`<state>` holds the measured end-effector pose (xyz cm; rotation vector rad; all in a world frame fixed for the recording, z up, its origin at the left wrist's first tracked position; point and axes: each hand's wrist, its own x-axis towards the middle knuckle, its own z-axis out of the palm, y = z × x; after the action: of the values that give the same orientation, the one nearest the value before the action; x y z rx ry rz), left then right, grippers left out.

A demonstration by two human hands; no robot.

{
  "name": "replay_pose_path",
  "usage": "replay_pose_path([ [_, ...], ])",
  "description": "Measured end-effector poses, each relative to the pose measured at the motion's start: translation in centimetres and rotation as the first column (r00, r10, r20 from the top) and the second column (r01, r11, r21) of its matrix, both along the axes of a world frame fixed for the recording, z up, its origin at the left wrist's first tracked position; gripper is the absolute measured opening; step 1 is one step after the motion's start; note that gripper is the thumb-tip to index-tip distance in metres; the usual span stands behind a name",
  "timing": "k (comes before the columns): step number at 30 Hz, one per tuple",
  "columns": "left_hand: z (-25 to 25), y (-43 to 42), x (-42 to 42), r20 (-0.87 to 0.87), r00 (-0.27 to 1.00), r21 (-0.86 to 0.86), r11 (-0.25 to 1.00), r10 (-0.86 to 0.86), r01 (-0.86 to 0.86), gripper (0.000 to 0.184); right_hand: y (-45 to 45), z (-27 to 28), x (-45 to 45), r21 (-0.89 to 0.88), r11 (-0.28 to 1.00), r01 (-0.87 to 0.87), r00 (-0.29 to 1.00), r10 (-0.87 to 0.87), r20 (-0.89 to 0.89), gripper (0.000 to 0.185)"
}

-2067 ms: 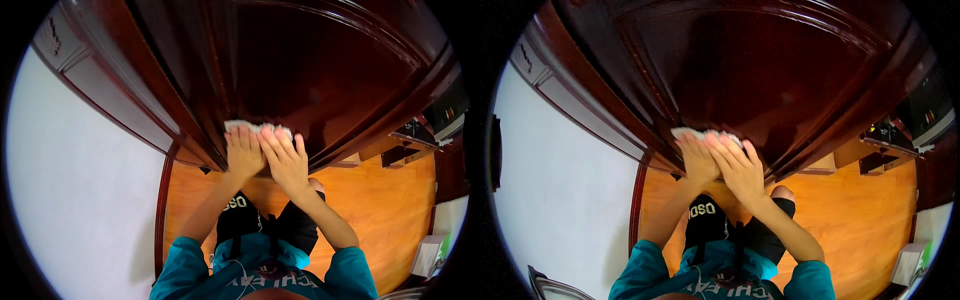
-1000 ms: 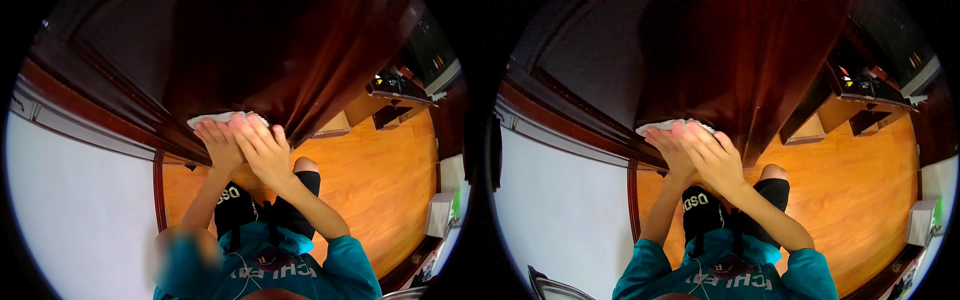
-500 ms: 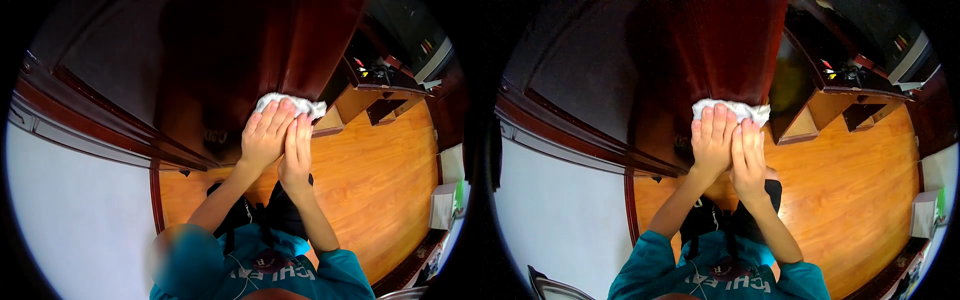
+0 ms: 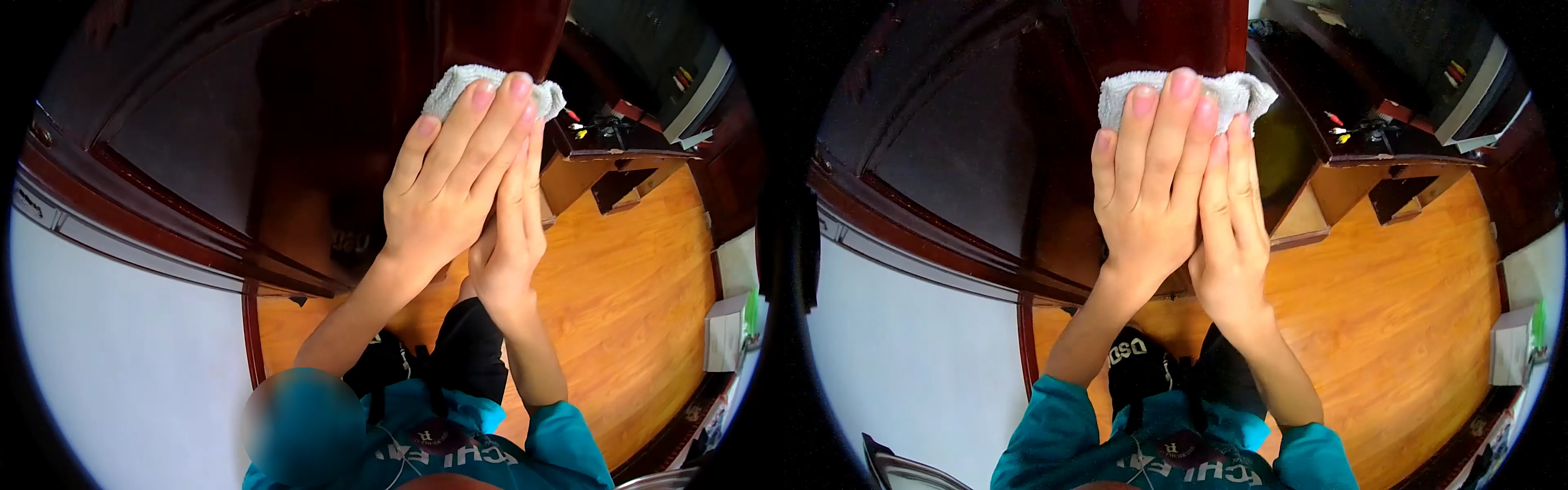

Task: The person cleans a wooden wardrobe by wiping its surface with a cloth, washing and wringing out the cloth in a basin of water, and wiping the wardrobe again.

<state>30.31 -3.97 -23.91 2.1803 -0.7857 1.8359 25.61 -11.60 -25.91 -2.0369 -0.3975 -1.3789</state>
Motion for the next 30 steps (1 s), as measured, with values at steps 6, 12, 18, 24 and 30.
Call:
replay_pose_path([
  [6,-6.8,1.6,-1.1,-0.101,0.994,0.147,0.989,0.039,-0.024,0.04,0.2,-5.8,-1.7,-0.034,0.999,0.029,0.99,-0.033,-0.141,0.042],
  [12,-8.1,1.2,-1.7,-0.179,0.984,0.021,1.0,-0.004,0.008,0.036,-0.4,-5.8,-1.8,-0.079,0.997,0.024,0.992,-0.033,-0.121,0.036],
  [18,0.7,-0.4,-0.4,-0.059,0.998,-0.075,0.997,0.026,-0.03,0.046,-0.5,2.0,-0.2,-0.085,0.994,0.076,0.997,-0.076,0.004,0.042],
  [24,3.6,-0.5,0.4,0.027,1.0,-0.111,0.994,0.003,0.0,0.047,0.2,4.5,0.6,-0.045,0.996,0.08,0.995,-0.077,0.064,0.043],
  [30,-3.0,1.7,-1.2,-0.142,0.989,0.012,0.999,0.046,-0.045,0.041,0.9,-1.9,-1.1,-0.123,0.982,0.146,0.987,-0.153,-0.055,0.038],
])
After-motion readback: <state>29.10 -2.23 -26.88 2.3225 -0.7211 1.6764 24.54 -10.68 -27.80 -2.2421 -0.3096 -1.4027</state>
